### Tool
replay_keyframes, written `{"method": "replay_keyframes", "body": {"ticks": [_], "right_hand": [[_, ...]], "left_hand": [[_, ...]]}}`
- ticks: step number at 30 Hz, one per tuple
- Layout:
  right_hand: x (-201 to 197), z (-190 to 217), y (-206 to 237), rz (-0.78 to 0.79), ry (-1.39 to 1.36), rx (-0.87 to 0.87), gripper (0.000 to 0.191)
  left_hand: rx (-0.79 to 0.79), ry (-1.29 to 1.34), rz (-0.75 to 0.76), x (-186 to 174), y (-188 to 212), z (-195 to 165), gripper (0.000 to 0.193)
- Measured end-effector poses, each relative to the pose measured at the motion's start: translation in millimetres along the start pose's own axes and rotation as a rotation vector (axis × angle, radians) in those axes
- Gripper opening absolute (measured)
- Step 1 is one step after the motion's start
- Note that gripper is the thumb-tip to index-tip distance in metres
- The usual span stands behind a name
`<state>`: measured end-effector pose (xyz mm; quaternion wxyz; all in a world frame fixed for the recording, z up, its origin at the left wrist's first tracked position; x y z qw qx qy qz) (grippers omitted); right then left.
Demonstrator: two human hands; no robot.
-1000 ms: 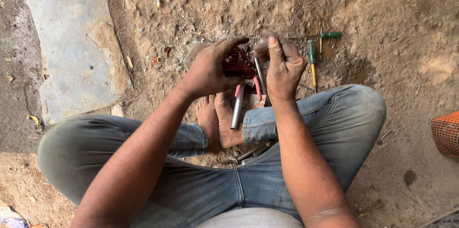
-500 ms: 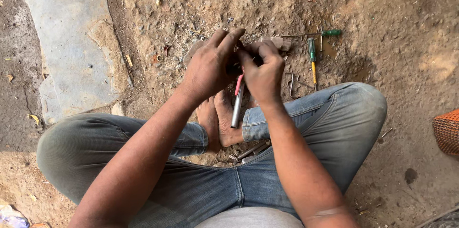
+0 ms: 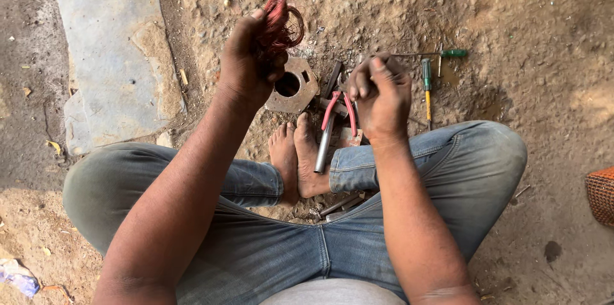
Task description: The person sits on the ground and uses pliers and a hammer to remove copper wire coils from a cylindrical metal motor housing. The person repeatedly pulls and cuts the wires, then hammers the housing to loosen the coils, eventually extracting a bundle of copper wire.
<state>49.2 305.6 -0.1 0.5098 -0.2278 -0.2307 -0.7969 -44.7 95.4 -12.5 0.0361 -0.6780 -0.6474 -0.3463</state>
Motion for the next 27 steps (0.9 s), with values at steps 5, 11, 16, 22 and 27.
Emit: {"method": "replay_keyframes", "body": {"ticks": [5, 11, 16, 22, 27], "right_hand": [[6.4, 1.6, 0.6, 0.07, 0.183, -0.019, 0.014], [25.7, 32.5, 16.3, 0.105, 0.161, -0.091, 0.013], [49.0, 48.3, 53.2, 0.244, 0.403, -0.181, 0.013], [47.0, 50.1, 57.0, 0.31, 0.494, -0.223, 0.012], [31.5, 32.6, 38.3, 0.135, 0.598, -0.005, 0.012]], "left_hand": [[-0.002, 0.068, 0.014, -2.0, 1.9, 0.1, 0.048], [0.171, -0.028, -0.218, -16.2, -3.0, -21.1, 0.045], [0.256, -0.11, -0.326, -25.3, -4.2, -31.2, 0.049], [0.37, -0.109, -0.199, -19.4, -2.8, -38.3, 0.053], [0.308, -0.029, -0.258, -27.6, -4.8, -37.3, 0.059]]}}
Point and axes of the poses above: each hand's wrist, its own y-axis away from the middle knuckle, its own x-axis out of the palm, z = x × y, the point moved 7 cm from there along -y, towards the middle knuckle, and after that the axes turned 9 degrees about -z, right-handed, at the moved point
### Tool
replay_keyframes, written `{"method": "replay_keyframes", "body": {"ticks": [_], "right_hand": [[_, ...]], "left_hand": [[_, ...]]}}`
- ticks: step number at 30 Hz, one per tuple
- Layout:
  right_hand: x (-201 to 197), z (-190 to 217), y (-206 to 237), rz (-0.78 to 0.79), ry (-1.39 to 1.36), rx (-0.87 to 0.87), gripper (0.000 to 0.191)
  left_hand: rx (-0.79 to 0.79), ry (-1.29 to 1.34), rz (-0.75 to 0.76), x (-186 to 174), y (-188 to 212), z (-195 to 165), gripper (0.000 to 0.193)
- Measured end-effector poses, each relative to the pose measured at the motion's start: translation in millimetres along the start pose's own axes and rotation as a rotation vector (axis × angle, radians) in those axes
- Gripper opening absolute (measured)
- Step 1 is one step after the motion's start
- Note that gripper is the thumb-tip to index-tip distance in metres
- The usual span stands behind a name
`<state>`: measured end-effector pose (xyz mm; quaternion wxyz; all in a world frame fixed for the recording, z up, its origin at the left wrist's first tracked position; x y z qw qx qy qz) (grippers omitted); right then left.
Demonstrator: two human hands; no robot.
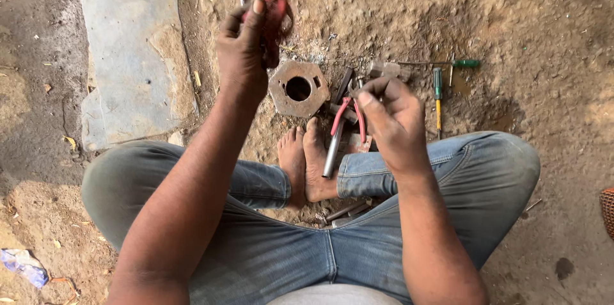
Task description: The person sits on the ground and uses pliers and a hammer to remove copper wire coils from a cylindrical metal motor housing. The person repeatedly pulls and cuts the wires, then hammers the housing to loosen the coils, eventually extracting a bundle of copper wire.
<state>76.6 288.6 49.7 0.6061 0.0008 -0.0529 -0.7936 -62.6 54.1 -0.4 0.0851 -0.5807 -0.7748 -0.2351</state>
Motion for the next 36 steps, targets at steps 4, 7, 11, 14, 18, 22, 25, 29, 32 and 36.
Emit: {"method": "replay_keyframes", "body": {"ticks": [4, 7, 11, 14, 18, 22, 25, 29, 32, 36], "right_hand": [[3.4, -6.9, -9.5, -0.058, 0.66, -0.196, 0.032], [10.6, -20.1, -10.9, 0.069, 0.827, -0.186, 0.033], [24.6, -17.1, -1.2, 0.128, 0.771, -0.09, 0.019], [57.5, -17.5, 19.0, 0.295, 0.842, 0.052, 0.019], [93.3, 27.6, 52.4, 0.405, 0.534, -0.554, 0.015], [87.9, 11.8, 58.4, 0.581, 0.61, -0.589, 0.014], [78.3, -1.3, 55.0, 0.545, 0.492, -0.448, 0.016], [64.7, -43.4, 36.1, 0.498, 0.695, 0.022, 0.023], [43.8, -26.8, 7.3, 0.276, 0.966, -0.327, 0.04], [-0.2, -20.2, -10.9, -0.113, 0.701, -0.224, 0.035]], "left_hand": [[-0.011, -0.042, 0.084, 2.8, 1.7, 6.5, 0.067], [-0.036, -0.072, 0.121, 4.6, -0.9, 13.0, 0.065], [0.081, -0.041, 0.068, 2.0, -8.2, 5.9, 0.06], [-0.14, 0.1, -0.129, -12.1, -11.1, 19.8, 0.054], [-0.075, 0.056, -0.176, -23.3, -12.4, 16.3, 0.046], [0.044, -0.06, -0.164, -28.0, -15.5, 11.1, 0.04], [0.137, -0.131, -0.208, -28.7, -19.2, 2.0, 0.038], [-0.119, 0.103, -0.174, -24.4, -23.0, 5.8, 0.029], [-0.02, 0.256, 0.117, -1.7, -11.2, -6.7, 0.027], [-0.15, 0.251, 0.31, 25.9, 14.4, 7.5, 0.038]]}}
Point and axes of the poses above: each hand's wrist, its own y-axis away from the middle knuckle, its own x-axis out of the palm, z = x × y, the point moved 7 cm from there along -y, towards the middle knuckle, and after that the axes turned 9 degrees about -z, right-handed, at the moved point
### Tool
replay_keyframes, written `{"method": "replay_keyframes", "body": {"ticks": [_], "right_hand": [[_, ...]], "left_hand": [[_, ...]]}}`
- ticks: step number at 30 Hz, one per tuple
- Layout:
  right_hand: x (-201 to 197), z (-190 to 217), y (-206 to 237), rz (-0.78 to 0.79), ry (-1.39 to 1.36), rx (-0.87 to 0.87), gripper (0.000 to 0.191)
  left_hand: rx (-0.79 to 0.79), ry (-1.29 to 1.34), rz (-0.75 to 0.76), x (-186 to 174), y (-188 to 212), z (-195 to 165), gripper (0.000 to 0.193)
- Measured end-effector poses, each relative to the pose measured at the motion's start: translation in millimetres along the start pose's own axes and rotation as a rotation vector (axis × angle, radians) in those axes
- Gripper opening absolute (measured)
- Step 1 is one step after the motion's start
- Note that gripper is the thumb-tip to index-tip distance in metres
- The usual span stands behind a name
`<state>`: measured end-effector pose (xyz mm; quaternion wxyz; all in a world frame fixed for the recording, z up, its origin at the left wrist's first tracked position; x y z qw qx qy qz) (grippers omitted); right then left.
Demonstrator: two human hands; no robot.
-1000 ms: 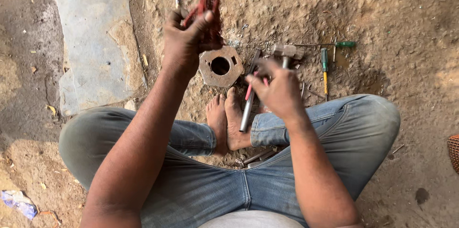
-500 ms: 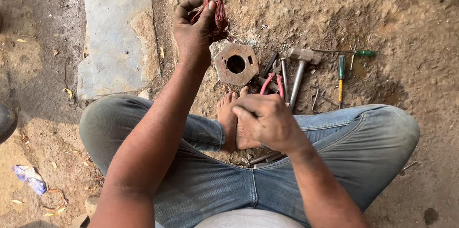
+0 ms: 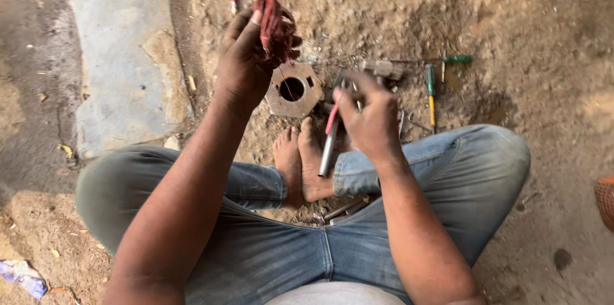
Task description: The person sits on the ground and uses pliers and a hammer to remove copper wire coils from a cylindrical metal motor housing. The person repeatedly pulls and cuts the wires, then hammers the housing to loosen the coils, eventually extracting a bundle of copper wire.
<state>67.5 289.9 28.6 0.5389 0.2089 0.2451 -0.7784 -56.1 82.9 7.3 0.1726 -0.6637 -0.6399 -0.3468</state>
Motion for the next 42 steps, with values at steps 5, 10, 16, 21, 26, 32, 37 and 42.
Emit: {"method": "replay_keyframes", "body": {"ticks": [5, 10, 16, 21, 26, 32, 37, 42], "right_hand": [[-14.7, 5.2, 4.2, -0.178, -0.124, -0.01, 0.035], [11.3, -1.6, 2.5, -0.006, -0.719, 0.215, 0.04], [6.6, -32.2, -3.9, -0.108, -0.878, 0.359, 0.026], [11.7, -34.7, -0.3, 0.012, -1.157, 0.522, 0.033], [8.6, -10.3, -7.1, 0.03, -0.906, 0.284, 0.049], [19.7, 2.5, 1.8, 0.034, -0.675, 0.209, 0.048], [26.6, -11.8, 6.0, 0.017, -0.706, 0.353, 0.037], [25.1, -17.4, 2.1, 0.046, -0.826, 0.35, 0.035]], "left_hand": [[0.057, -0.678, 0.012, 22.7, 23.4, 18.0, 0.044], [0.115, -0.643, 0.217, 46.6, 48.3, 39.2, 0.038], [-0.038, -0.516, 0.201, 34.8, 32.0, 45.1, 0.024], [-0.095, -0.682, 0.108, 23.4, 30.3, 37.2, 0.019], [0.136, -0.659, 0.325, 45.1, 35.9, 29.2, 0.018], [0.228, -0.819, 0.295, 44.5, 41.7, 33.8, 0.025], [0.17, -0.741, 0.195, 42.3, 37.7, 27.7, 0.019], [-0.039, -0.725, 0.054, 27.8, 30.0, 26.3, 0.023]]}}
Point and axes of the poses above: each hand's wrist, its own y-axis away from the middle knuckle, its own x-axis out of the palm, z = x × y, the point moved 7 cm from there along -y, towards the middle knuckle, and after that the axes turned 9 degrees about -z, right-handed, at the moved point
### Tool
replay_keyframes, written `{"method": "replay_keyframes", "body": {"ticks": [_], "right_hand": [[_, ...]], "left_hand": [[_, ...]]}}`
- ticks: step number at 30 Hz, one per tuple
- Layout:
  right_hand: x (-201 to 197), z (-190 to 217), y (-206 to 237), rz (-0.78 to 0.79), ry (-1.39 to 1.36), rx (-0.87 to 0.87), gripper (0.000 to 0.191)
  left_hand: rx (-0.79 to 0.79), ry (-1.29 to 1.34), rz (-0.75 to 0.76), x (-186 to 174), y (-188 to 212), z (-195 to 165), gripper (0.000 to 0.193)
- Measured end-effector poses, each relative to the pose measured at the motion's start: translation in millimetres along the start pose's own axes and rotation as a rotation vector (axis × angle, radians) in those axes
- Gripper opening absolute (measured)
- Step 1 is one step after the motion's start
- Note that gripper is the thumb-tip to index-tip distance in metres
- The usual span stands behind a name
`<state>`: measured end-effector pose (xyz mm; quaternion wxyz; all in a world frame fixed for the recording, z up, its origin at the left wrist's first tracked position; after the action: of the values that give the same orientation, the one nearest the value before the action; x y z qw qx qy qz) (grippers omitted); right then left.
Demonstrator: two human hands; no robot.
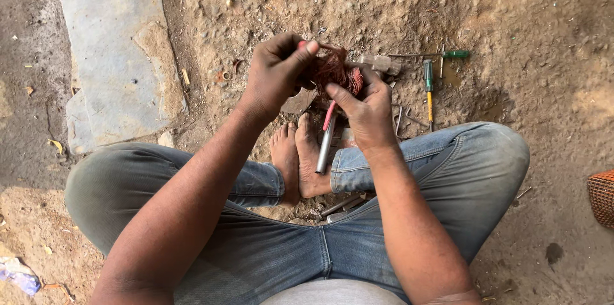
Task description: The person sits on the ground and uses pliers and a hammer to remove copper wire coils from a cylindrical metal motor housing. The person repeatedly pulls and cuts the wires, then hammers the housing to loosen the coils, eventually extracting a bundle of copper wire.
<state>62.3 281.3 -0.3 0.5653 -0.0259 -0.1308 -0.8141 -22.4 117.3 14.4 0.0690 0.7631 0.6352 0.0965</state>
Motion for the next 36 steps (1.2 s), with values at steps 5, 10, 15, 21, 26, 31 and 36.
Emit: {"method": "replay_keyframes", "body": {"ticks": [5, 10, 15, 21, 26, 31, 36], "right_hand": [[0.6, -5.7, -1.8, 0.009, -0.085, 0.063, 0.03], [-9.7, 2.8, -4.3, -0.057, -0.116, 0.056, 0.04], [-6.8, 23.0, 2.7, 0.056, 0.074, -0.165, 0.036], [4.0, 15.0, 7.8, 0.02, 0.369, -0.222, 0.029], [5.1, 32.2, 15.2, 0.126, 0.052, -0.275, 0.018], [13.3, 36.6, 21.2, 0.192, 0.08, -0.316, 0.023], [23.1, 27.2, 23.5, -0.172, 0.415, -0.534, 0.028]], "left_hand": [[-0.088, 0.036, -0.079, -8.6, -3.7, 9.1, 0.026], [0.19, 0.038, 0.126, 7.2, -1.8, -11.2, 0.017], [-0.136, 0.07, -0.01, -3.9, -2.8, 3.1, 0.014], [0.657, -0.399, -0.327, -14.6, 11.9, -44.1, 0.018], [0.488, -0.142, -0.354, -19.3, 9.7, -35.2, 0.018], [0.033, 0.074, -0.3, -20.6, 2.8, -6.2, 0.025], [-0.023, 0.265, -0.292, 7.2, 16.5, 18.4, 0.042]]}}
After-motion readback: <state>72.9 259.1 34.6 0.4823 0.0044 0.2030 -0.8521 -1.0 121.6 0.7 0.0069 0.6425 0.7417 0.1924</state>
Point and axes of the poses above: each hand's wrist, its own y-axis away from the middle knuckle, its own x-axis out of the palm, z = x × y, the point moved 7 cm from there along -y, towards the middle knuckle, and after that the axes turned 9 degrees about -z, right-handed, at the moved point
